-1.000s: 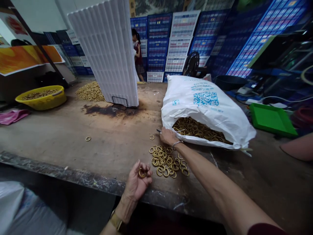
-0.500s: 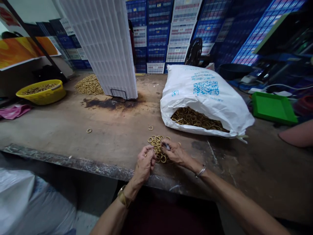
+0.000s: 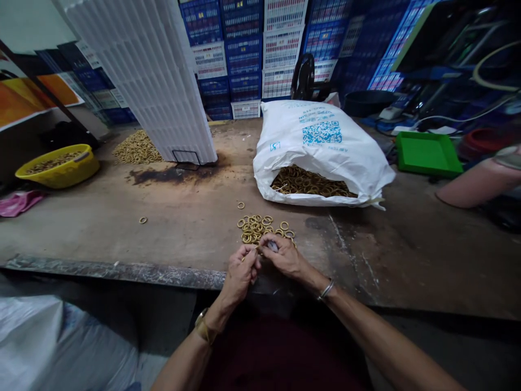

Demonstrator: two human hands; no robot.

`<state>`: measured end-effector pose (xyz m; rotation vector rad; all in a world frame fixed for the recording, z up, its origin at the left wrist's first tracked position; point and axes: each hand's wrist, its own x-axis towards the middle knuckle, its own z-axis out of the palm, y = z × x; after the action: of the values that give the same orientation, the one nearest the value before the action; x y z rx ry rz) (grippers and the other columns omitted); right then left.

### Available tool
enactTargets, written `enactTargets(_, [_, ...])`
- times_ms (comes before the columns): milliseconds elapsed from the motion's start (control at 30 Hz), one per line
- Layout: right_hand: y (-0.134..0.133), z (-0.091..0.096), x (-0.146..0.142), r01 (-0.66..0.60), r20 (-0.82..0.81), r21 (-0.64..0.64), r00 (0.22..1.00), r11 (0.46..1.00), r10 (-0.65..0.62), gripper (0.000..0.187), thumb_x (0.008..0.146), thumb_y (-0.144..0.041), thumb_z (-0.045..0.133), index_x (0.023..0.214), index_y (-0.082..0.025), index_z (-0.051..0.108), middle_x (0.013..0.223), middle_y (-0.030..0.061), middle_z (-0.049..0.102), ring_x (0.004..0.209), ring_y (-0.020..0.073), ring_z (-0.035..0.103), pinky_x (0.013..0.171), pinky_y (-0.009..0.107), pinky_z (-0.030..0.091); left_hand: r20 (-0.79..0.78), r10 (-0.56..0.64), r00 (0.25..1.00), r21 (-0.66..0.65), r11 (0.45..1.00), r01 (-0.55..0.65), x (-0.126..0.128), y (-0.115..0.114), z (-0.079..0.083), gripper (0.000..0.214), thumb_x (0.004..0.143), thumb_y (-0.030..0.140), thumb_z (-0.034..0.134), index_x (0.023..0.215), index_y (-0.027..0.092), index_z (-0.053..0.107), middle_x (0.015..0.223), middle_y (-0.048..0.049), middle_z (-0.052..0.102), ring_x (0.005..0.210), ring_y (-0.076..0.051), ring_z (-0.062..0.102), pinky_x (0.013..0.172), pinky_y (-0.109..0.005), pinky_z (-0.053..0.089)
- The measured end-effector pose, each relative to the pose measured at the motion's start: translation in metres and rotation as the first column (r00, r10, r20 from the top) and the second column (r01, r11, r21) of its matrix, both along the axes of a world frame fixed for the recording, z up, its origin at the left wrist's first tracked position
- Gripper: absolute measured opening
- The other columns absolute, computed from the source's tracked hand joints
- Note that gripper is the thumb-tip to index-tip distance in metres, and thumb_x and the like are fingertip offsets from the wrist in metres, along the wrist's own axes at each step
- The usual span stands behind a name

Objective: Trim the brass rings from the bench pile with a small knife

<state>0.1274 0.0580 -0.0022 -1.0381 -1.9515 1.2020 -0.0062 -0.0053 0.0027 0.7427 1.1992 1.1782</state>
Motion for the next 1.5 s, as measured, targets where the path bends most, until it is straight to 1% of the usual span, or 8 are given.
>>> enactTargets(133, [0.0,-0.003,0.0,0.022,-0.052,-0.094,0.998,0.995,-0.027,0.016,0.08,-0.032,0.048,0.075,-0.018,0.053,0.062,-0.0037,0.047,0.056,0.0087,0.041,0.053,0.02,0.033,-0.003,-0.024,1.0,0.043,0.999,0.024,0.002,-0.001,0.0,0.029,0.075,0.043,0.059,0.081,0.016,0.051,0.059,0.0051,0.052,0.037,-0.002,0.036,0.035,-0.015,0.028])
enactTargets(433, [-0.002,0.007,-0.003,0.034,-0.074,-0.143,0.996,0.989,-0.045,0.011,0.076,-0.027,0.048,0.072,-0.017,0.052,0.062,-0.0034,0.048,0.055,0.0088,0.041,0.054,0.021,0.035,0.256,-0.011,0.966,-0.046,0.999,0.023,0.003,-0.001,0.005,0.033,0.07,0.043,0.065,0.077,0.016,0.049,0.061,0.0049,0.049,0.041,-0.002,0.037,0.037,-0.015,0.024])
enactTargets(567, [-0.002,0.002,-0.004,0.109,-0.003,-0.039,0.994,0.993,-0.109,0.011,0.077,-0.024,0.046,0.075,-0.017,0.054,0.062,-0.0026,0.051,0.055,0.0092,0.043,0.054,0.02,0.034,0.315,-0.002,0.949,-0.023,1.0,0.01,0.002,-0.001,0.005,0.031,0.071,0.04,0.065,0.081,0.015,0.05,0.065,0.0044,0.049,0.044,-0.002,0.037,0.038,-0.015,0.025])
enactTargets(833, [-0.01,-0.007,-0.001,-0.104,0.219,0.204,0.974,0.973,0.059,0.01,0.072,-0.011,0.043,0.066,-0.018,0.048,0.06,-0.0026,0.05,0.056,0.0097,0.043,0.055,0.02,0.03,0.22,0.036,0.975,0.039,0.998,-0.045,0.0,0.001,-0.002,0.031,0.07,0.043,0.065,0.078,0.017,0.05,0.062,0.0044,0.05,0.043,-0.003,0.037,0.038,-0.016,0.027])
enactTargets(967, [-0.011,-0.006,-0.003,-0.128,0.259,0.228,0.964,0.965,0.066,0.01,0.07,-0.01,0.043,0.065,-0.019,0.043,0.058,-0.003,0.048,0.054,0.0095,0.041,0.053,0.02,0.028,0.154,0.036,0.987,0.064,0.997,-0.046,0.0,0.0,-0.008,0.032,0.073,0.046,0.061,0.078,0.018,0.049,0.059,0.0051,0.05,0.041,-0.004,0.036,0.038,-0.016,0.027])
enactTargets(1200, [-0.009,-0.005,-0.003,-0.16,0.27,0.177,0.957,0.971,0.109,0.01,0.071,-0.011,0.042,0.066,-0.019,0.045,0.059,-0.0027,0.048,0.053,0.0093,0.041,0.052,0.019,0.028,0.071,0.004,0.997,0.113,0.993,-0.012,-0.001,-0.001,-0.012,0.034,0.075,0.051,0.057,0.073,0.018,0.046,0.056,0.0062,0.046,0.04,-0.003,0.034,0.038,-0.016,0.026])
enactTargets(1333, [-0.005,-0.001,-0.003,-0.177,0.373,0.198,0.923,0.964,0.093,0.011,0.073,-0.013,0.042,0.071,-0.018,0.05,0.061,-0.0011,0.053,0.054,0.0097,0.042,0.052,0.02,0.026,0.087,0.007,0.996,0.094,0.995,-0.015,0.001,-0.007,-0.004,0.036,0.076,0.052,0.056,0.072,0.018,0.047,0.056,0.0055,0.047,0.04,-0.003,0.034,0.038,-0.016,0.026])
enactTargets(1500, [0.013,0.009,-0.004,-0.055,0.526,0.256,0.846,0.965,-0.091,0.019,0.074,-0.015,0.042,0.082,-0.019,0.058,0.061,0.0016,0.057,0.053,0.0116,0.042,0.052,0.023,0.023,0.198,-0.079,0.977,0.172,0.984,0.045,-0.002,-0.017,0.023,0.033,0.077,0.047,0.058,0.067,0.017,0.048,0.054,0.0041,0.046,0.04,-0.004,0.034,0.038,-0.018,0.028])
